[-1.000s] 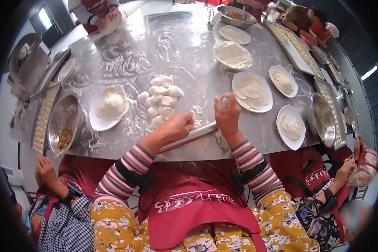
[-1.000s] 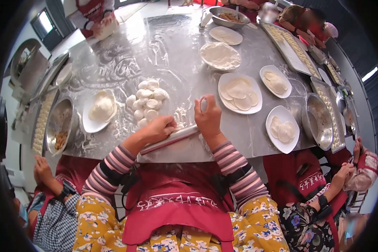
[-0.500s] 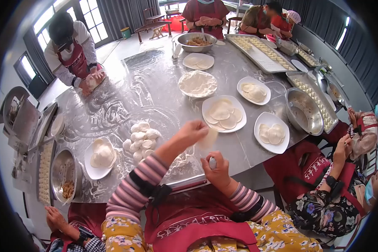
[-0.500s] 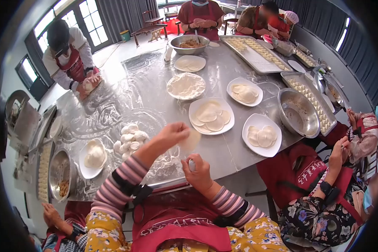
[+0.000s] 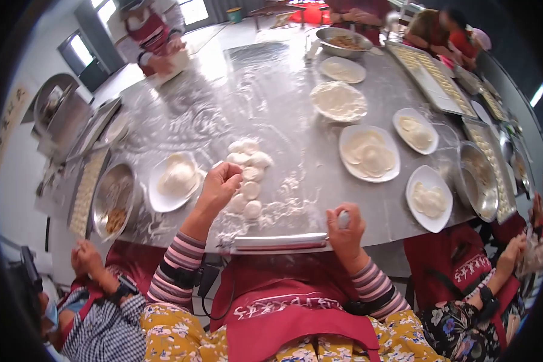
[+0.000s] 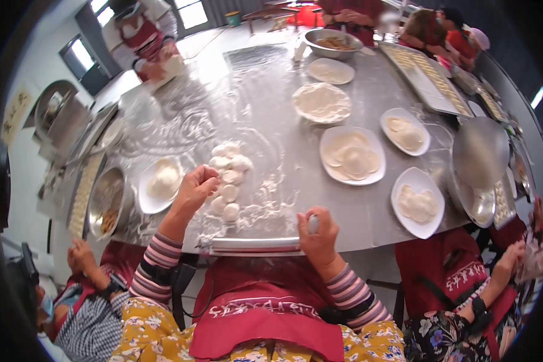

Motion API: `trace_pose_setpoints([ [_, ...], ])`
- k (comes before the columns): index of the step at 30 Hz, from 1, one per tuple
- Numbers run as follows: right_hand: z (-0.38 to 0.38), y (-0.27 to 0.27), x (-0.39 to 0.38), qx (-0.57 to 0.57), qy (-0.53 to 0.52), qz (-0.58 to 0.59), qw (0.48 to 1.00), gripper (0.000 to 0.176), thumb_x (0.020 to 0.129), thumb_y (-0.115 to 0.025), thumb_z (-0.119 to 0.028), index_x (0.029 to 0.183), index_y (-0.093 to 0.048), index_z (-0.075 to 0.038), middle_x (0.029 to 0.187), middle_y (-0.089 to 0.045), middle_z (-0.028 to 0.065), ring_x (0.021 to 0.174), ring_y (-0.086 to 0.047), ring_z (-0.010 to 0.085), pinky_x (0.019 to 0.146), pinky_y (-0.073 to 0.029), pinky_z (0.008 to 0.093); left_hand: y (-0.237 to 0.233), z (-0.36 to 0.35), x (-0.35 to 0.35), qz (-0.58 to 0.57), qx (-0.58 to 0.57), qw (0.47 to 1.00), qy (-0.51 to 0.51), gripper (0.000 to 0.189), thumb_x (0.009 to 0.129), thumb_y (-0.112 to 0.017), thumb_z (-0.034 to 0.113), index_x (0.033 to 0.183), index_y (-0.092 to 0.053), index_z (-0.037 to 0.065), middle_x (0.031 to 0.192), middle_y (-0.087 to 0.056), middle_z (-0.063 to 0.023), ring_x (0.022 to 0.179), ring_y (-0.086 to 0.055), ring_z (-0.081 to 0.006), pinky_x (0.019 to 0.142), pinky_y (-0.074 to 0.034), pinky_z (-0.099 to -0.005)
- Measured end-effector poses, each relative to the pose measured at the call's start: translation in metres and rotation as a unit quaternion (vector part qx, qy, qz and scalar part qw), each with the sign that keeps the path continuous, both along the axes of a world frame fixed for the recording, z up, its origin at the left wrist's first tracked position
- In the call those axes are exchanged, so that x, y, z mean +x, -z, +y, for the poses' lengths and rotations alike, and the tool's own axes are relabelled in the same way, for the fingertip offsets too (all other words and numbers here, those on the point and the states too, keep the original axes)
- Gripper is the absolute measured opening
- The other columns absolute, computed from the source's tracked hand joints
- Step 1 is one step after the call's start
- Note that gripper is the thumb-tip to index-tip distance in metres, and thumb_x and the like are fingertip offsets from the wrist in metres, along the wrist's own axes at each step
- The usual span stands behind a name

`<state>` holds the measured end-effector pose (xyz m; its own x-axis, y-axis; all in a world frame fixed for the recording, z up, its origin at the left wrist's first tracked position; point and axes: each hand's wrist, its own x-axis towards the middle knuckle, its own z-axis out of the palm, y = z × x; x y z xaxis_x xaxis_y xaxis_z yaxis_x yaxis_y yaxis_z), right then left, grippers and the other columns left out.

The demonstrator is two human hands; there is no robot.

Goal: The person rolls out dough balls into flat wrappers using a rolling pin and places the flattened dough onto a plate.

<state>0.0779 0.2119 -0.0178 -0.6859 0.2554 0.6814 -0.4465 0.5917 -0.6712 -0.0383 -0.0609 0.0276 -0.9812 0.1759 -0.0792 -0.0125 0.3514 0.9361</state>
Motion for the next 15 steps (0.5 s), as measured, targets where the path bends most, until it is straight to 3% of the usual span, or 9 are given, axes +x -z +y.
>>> trace_pose_setpoints([
  [2,-0.001,-0.003,0.002,-0.008,-0.012,-0.008,1.000,0.023,0.076,-0.069,-0.002,0.088,-0.049,-0.004,0.072,-0.055,0.0126,0.057,-0.057,0.0311,0.051,-0.045,0.0344,0.003,-0.021,0.012,0.018,-0.029,0.999,-0.026,0.015,0.085,-0.057,0.012,0.093,-0.060,0.000,0.081,-0.063,-0.0034,0.070,-0.058,-0.0102,0.062,-0.046,-0.0248],
  [5,-0.001,-0.006,0.001,-0.009,-0.007,-0.011,1.000,0.024,0.077,-0.069,-0.002,0.088,-0.049,-0.005,0.072,-0.055,0.0113,0.055,-0.056,0.0276,0.051,-0.044,0.0324,0.008,-0.029,0.034,0.075,-0.230,0.970,-0.010,0.014,0.079,-0.062,0.014,0.082,-0.061,0.000,0.074,-0.062,-0.0136,0.066,-0.061,-0.0230,0.062,-0.048,-0.0336],
  [10,-0.002,-0.006,-0.001,0.005,0.014,0.000,1.000,0.024,0.077,-0.070,-0.002,0.087,-0.048,-0.005,0.069,-0.054,0.0096,0.052,-0.055,0.0248,0.050,-0.043,0.0306,0.024,-0.009,0.047,0.166,-0.257,0.951,0.044,0.018,0.075,-0.068,0.018,0.083,-0.059,0.004,0.081,-0.057,-0.0133,0.074,-0.059,-0.0317,0.065,-0.047,-0.0407],
  [12,-0.001,-0.001,0.002,-0.007,0.005,-0.017,1.000,0.021,0.077,-0.069,-0.002,0.089,-0.051,-0.004,0.077,-0.054,0.0110,0.058,-0.057,0.0248,0.050,-0.044,0.0316,0.028,0.000,0.049,0.285,-0.281,0.913,0.080,0.023,0.073,-0.070,0.017,0.089,-0.059,0.005,0.087,-0.054,-0.0146,0.075,-0.057,-0.0331,0.064,-0.046,-0.0399],
  [14,0.001,-0.007,0.006,0.205,0.049,0.012,0.978,0.022,0.075,-0.067,-0.001,0.095,-0.057,-0.002,0.089,-0.053,0.0134,0.068,-0.058,0.0257,0.049,-0.046,0.0327,0.029,-0.001,0.051,0.267,-0.330,0.899,0.103,0.030,0.070,-0.070,0.013,0.095,-0.057,0.004,0.092,-0.053,-0.0168,0.084,-0.054,-0.0368,0.071,-0.045,-0.0421],
  [15,0.008,0.017,0.004,0.225,0.019,0.019,0.974,0.030,0.071,-0.065,-0.001,0.100,-0.060,-0.001,0.097,-0.050,0.0148,0.076,-0.058,0.0273,0.050,-0.047,0.0347,0.030,0.001,0.048,0.282,-0.325,0.895,0.116,0.030,0.069,-0.069,0.011,0.095,-0.056,0.003,0.091,-0.053,-0.0180,0.087,-0.053,-0.0376,0.073,-0.045,-0.0430],
])
